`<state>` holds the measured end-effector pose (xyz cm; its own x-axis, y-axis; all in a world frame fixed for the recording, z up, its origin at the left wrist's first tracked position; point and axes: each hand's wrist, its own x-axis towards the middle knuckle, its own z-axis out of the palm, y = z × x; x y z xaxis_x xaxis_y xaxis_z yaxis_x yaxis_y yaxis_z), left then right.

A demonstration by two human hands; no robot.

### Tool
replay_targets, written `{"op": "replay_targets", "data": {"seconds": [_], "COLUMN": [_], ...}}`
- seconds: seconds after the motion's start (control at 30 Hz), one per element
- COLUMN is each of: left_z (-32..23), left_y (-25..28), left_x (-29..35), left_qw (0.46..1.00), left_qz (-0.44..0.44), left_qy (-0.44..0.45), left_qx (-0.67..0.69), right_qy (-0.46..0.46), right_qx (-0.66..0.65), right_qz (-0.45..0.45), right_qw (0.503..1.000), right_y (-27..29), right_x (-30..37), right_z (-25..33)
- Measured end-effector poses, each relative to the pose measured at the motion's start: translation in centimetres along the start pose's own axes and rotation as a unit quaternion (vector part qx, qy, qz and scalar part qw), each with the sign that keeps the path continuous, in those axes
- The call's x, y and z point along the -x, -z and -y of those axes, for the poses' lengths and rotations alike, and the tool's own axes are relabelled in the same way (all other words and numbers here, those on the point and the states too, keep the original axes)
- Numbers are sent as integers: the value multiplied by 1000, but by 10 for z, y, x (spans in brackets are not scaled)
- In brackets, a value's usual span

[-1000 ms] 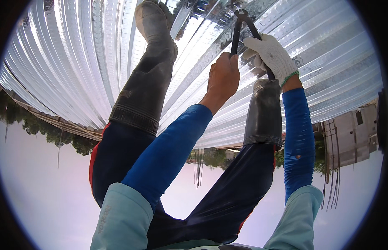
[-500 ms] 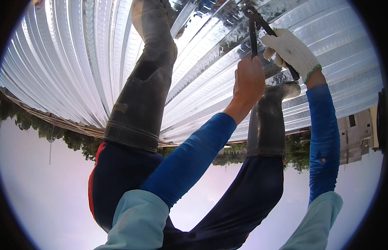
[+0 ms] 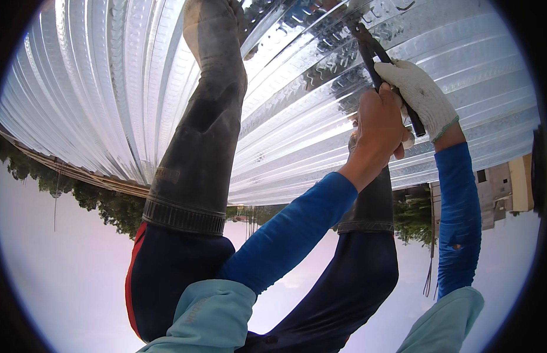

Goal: The person uses tin snips to cut a corrugated metal sheet on a rooftop. They reposition the sheet and continue cutting along its length while walking across the roof surface.

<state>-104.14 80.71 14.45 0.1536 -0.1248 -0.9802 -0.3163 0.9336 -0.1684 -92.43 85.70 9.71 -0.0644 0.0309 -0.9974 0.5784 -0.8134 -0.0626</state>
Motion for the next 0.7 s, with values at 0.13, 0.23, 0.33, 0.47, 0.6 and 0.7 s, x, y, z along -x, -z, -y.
{"op": "replay_targets", "data": {"seconds": [0.13,0.23,0.33,0.47,0.6,0.7], "left_z": [2,11,34,18,7,9], "left_y": [3,2,7,0,-3,-1], "left_x": [-1,-14,-40,-34,-32,-36], "left_qw": [996,995,996,967,938,929], "left_qz": [3,-4,-32,55,87,133], "left_qy": [21,21,-43,79,156,152], "left_qx": [83,101,67,235,297,312], "right_qy": [42,40,-12,-131,-120,-50], "right_qx": [0,-9,-57,-141,-136,-73], "right_qz": [4,2,-2,19,-2,-14], "right_qw": [999,999,998,981,983,996], "right_y": [-7,-12,-17,-12,-9,-8], "right_x": [3,4,2,14,15,3], "right_z": [-6,-7,-6,16,24,13]}}
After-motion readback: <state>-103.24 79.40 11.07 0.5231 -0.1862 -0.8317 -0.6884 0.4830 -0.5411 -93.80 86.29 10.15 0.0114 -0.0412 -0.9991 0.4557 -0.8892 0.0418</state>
